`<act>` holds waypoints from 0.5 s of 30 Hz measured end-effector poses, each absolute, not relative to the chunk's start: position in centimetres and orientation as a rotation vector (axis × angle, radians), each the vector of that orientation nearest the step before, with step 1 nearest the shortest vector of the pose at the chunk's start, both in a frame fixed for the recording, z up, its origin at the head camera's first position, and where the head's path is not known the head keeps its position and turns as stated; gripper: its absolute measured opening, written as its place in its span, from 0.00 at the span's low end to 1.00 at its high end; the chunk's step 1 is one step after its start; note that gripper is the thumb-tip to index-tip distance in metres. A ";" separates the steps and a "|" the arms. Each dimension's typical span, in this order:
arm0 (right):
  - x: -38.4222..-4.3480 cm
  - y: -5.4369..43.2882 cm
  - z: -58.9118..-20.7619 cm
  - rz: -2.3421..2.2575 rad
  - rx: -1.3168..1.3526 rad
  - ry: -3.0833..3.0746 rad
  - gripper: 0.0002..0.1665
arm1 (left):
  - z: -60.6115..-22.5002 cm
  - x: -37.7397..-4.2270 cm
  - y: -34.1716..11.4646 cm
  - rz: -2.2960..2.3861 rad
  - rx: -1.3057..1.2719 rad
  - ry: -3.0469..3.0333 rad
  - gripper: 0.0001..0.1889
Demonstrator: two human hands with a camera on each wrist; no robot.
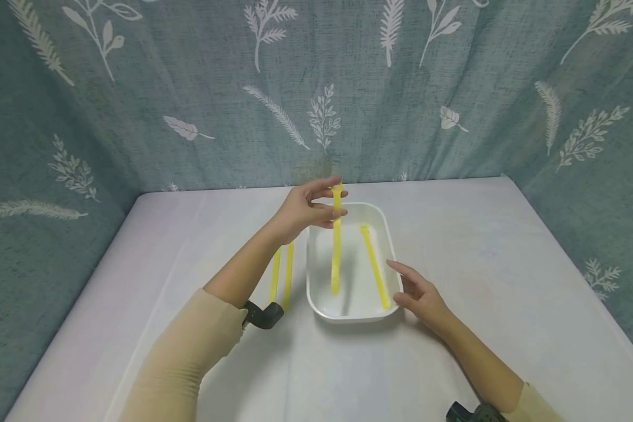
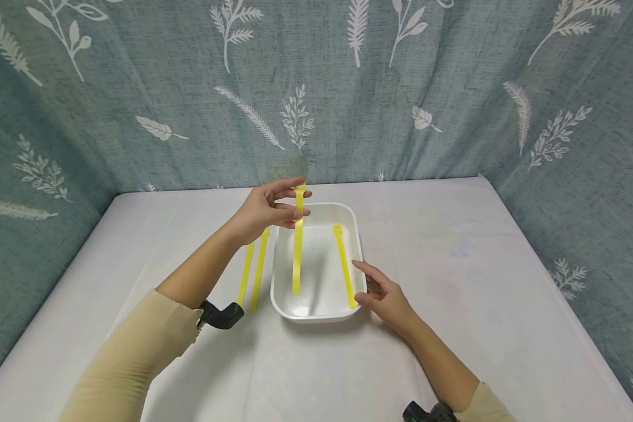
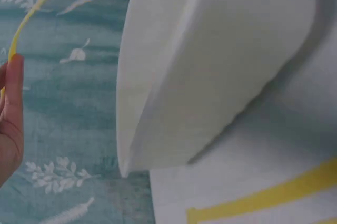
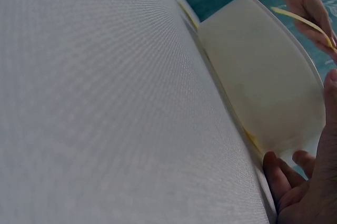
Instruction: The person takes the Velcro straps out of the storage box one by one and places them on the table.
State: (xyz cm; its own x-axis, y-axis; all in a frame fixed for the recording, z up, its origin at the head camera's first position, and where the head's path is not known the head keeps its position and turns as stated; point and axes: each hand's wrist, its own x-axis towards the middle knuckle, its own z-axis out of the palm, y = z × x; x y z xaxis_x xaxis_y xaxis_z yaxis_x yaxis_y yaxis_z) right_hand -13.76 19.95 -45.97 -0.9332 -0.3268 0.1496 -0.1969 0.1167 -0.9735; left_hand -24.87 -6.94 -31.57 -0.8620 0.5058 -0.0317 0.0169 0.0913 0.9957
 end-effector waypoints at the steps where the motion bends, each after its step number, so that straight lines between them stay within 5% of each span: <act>1: -13.8 19.9 -46.0 -1.951 -0.535 2.270 0.35 | -31.5 -24.6 -7.1 1.817 0.517 2.019 0.34; 15: -13.9 20.2 -46.2 -1.980 -0.599 2.290 0.33 | -30.6 -23.6 -10.3 1.789 0.535 2.101 0.34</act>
State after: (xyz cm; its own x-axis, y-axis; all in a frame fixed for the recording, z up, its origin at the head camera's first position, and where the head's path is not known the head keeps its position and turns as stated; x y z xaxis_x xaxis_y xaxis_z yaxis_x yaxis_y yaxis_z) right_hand -13.87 20.20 -46.21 -0.9231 -0.3236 0.2079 -0.2524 0.1019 -0.9622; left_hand -23.58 -10.30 -30.58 -0.8752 0.4837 -0.0072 0.0700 0.1415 0.9875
